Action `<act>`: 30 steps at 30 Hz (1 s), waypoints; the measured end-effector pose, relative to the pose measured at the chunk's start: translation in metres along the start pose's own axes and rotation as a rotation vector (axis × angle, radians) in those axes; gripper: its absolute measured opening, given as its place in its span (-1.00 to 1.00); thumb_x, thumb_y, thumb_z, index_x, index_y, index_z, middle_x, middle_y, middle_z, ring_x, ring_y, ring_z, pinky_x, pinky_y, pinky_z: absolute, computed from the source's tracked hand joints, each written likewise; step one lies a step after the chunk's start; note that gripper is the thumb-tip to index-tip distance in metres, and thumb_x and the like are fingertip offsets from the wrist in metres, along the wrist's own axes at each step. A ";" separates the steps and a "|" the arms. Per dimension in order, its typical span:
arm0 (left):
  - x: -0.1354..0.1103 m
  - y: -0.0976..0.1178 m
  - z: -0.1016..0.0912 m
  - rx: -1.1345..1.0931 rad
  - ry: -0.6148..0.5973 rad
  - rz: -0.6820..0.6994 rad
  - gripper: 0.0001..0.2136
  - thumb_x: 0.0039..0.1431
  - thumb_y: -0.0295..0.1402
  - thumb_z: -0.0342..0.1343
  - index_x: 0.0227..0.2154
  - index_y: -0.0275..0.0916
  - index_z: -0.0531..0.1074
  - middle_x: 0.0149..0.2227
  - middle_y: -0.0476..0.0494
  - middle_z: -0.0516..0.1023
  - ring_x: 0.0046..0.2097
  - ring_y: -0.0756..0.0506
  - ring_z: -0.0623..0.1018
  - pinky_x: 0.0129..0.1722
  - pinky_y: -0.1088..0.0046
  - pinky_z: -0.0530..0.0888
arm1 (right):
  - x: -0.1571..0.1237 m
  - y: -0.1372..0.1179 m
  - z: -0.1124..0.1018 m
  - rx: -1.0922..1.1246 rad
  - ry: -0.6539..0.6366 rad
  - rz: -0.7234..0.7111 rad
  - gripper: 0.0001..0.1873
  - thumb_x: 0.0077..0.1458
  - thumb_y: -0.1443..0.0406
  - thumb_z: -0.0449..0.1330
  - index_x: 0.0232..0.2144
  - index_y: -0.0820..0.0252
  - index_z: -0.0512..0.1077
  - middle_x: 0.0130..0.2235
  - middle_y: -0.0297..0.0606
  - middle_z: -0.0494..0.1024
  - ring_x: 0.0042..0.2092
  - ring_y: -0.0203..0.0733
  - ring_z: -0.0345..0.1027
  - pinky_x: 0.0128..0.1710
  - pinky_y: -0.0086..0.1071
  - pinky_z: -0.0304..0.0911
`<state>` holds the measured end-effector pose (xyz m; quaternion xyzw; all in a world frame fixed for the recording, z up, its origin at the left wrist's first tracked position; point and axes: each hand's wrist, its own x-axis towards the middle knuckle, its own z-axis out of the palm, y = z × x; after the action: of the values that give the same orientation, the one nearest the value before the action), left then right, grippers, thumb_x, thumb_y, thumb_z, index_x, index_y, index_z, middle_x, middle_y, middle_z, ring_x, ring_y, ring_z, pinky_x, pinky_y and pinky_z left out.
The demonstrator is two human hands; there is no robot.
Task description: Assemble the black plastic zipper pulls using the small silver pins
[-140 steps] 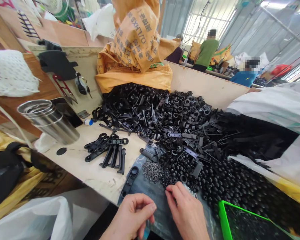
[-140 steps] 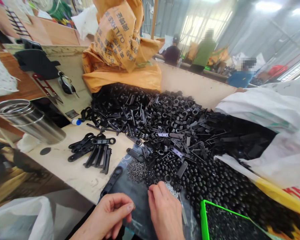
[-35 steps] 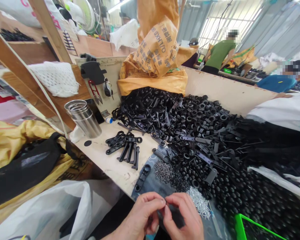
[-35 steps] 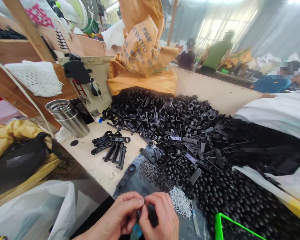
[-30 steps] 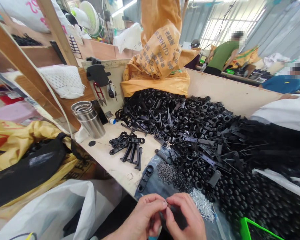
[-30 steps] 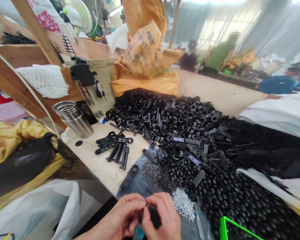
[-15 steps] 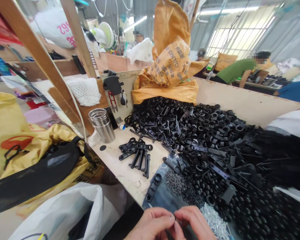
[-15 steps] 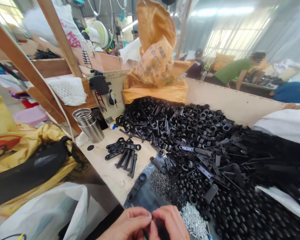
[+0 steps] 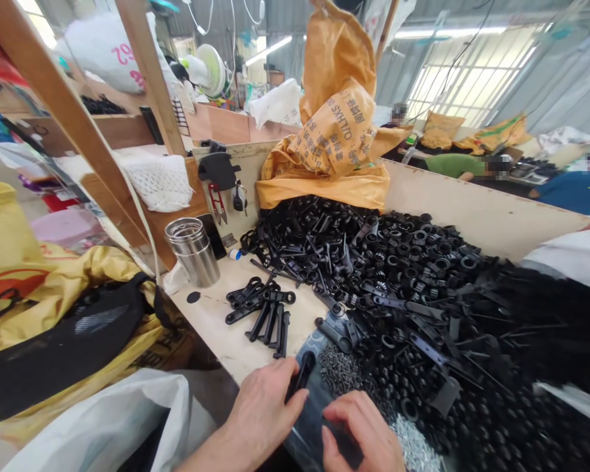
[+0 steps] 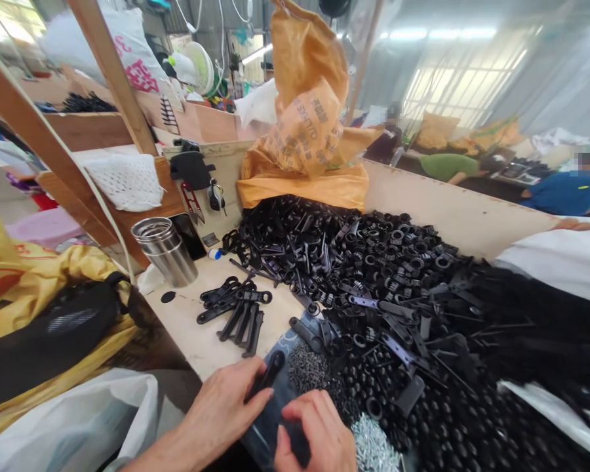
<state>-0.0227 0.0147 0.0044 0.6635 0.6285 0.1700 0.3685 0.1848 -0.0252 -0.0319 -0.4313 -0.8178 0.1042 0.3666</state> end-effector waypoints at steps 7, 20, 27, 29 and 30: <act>-0.012 0.015 0.003 -0.419 -0.214 0.021 -0.92 0.04 -0.41 0.05 -0.47 -0.16 0.25 -0.44 0.04 0.42 -0.36 -0.06 0.42 -0.36 0.45 0.28 | -0.001 -0.010 -0.013 0.018 0.046 0.059 -0.86 0.15 0.42 0.17 -0.22 0.13 0.39 -0.33 -0.30 0.51 -0.33 -0.25 0.48 -0.36 -0.46 0.44; -0.047 0.009 0.039 -1.039 -0.588 -0.301 -0.63 0.03 -0.19 0.27 -0.15 -0.26 0.39 -0.50 -0.01 0.56 -0.55 0.04 0.49 -0.51 0.54 0.26 | -0.034 -0.024 -0.019 0.033 0.000 0.162 -0.90 0.18 0.38 0.23 -0.23 0.12 0.45 -0.34 -0.31 0.55 -0.36 -0.27 0.49 -0.40 -0.49 0.43; -0.049 0.013 0.040 -0.963 -0.556 -0.229 -0.75 0.06 -0.38 0.13 -0.16 -0.26 0.37 -0.47 0.04 0.53 -0.55 0.08 0.47 -0.50 0.57 0.27 | -0.040 -0.027 -0.015 0.011 0.040 0.179 -0.88 0.22 0.36 0.25 -0.17 0.10 0.49 -0.31 -0.31 0.58 -0.32 -0.27 0.53 -0.34 -0.50 0.45; -0.050 0.011 0.044 -0.940 -0.543 -0.218 -0.77 0.06 -0.41 0.10 -0.17 -0.25 0.38 -0.47 0.04 0.53 -0.55 0.08 0.47 -0.51 0.58 0.28 | -0.043 -0.025 -0.014 0.003 0.043 0.176 -0.87 0.23 0.36 0.25 -0.16 0.10 0.51 -0.30 -0.30 0.59 -0.32 -0.27 0.54 -0.34 -0.50 0.47; -0.050 0.010 0.045 -0.922 -0.536 -0.215 -0.77 0.06 -0.42 0.09 -0.17 -0.25 0.38 -0.47 0.05 0.53 -0.55 0.08 0.47 -0.52 0.59 0.28 | -0.045 -0.024 -0.014 0.002 0.035 0.169 -0.87 0.23 0.36 0.26 -0.15 0.11 0.51 -0.30 -0.29 0.59 -0.33 -0.27 0.55 -0.34 -0.50 0.47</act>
<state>0.0083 -0.0449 -0.0071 0.3855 0.4372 0.2144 0.7838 0.1956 -0.0771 -0.0334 -0.5000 -0.7718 0.1280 0.3714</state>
